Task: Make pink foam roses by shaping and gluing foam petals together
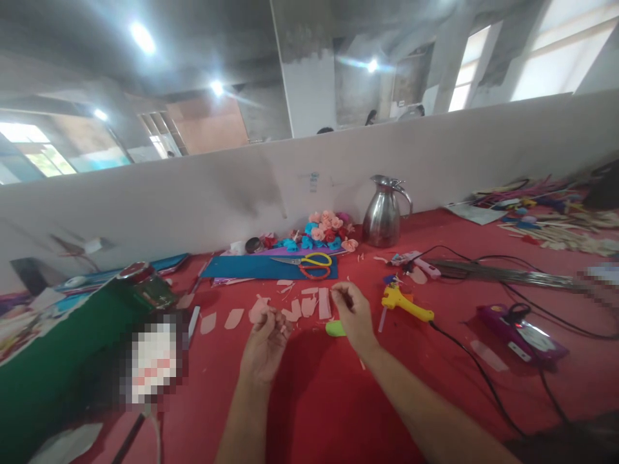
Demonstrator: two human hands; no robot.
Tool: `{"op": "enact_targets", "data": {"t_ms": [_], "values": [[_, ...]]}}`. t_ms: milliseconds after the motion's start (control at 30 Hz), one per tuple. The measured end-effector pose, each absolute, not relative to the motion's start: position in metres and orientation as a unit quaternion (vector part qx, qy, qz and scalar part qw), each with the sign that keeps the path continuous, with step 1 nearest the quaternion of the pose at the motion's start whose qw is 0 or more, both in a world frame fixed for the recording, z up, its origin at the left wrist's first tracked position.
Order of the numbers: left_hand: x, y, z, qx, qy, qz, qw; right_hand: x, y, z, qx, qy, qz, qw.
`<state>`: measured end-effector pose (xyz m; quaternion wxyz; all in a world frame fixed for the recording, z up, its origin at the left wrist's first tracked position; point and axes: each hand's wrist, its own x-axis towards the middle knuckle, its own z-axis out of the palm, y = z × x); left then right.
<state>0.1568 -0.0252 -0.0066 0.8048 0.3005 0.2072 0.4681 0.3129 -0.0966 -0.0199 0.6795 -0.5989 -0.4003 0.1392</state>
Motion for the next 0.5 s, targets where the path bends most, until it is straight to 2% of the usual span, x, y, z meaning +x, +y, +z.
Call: {"op": "enact_targets", "data": {"t_ms": [67, 167, 233, 333, 400, 500], "values": [[0.156, -0.028, -0.004, 0.329, 0.181, 0.439, 0.816, 0.308, -0.097, -0.019, -0.564, -0.491, 0.173, 0.641], [0.15, -0.025, -0.003, 0.312, 0.152, 0.437, 0.83, 0.304, -0.101, -0.013, -0.55, -0.625, 0.19, 0.52], [0.145, -0.018, -0.003, 0.274, 0.145, 0.482, 0.819, 0.316, -0.107, -0.004, -0.602, -0.611, 0.131, 0.496], [0.14, -0.008, -0.002, 0.226, 0.145, 0.546, 0.794, 0.354, -0.118, 0.011, -0.734, -0.494, -0.001, 0.466], [0.14, -0.006, -0.002, 0.21, 0.143, 0.562, 0.787, 0.377, -0.122, 0.014, -0.795, -0.484, -0.056, 0.362], [0.143, -0.007, -0.003, 0.212, 0.141, 0.548, 0.797, 0.391, -0.119, 0.003, -0.826, -0.511, -0.058, 0.231]]}}
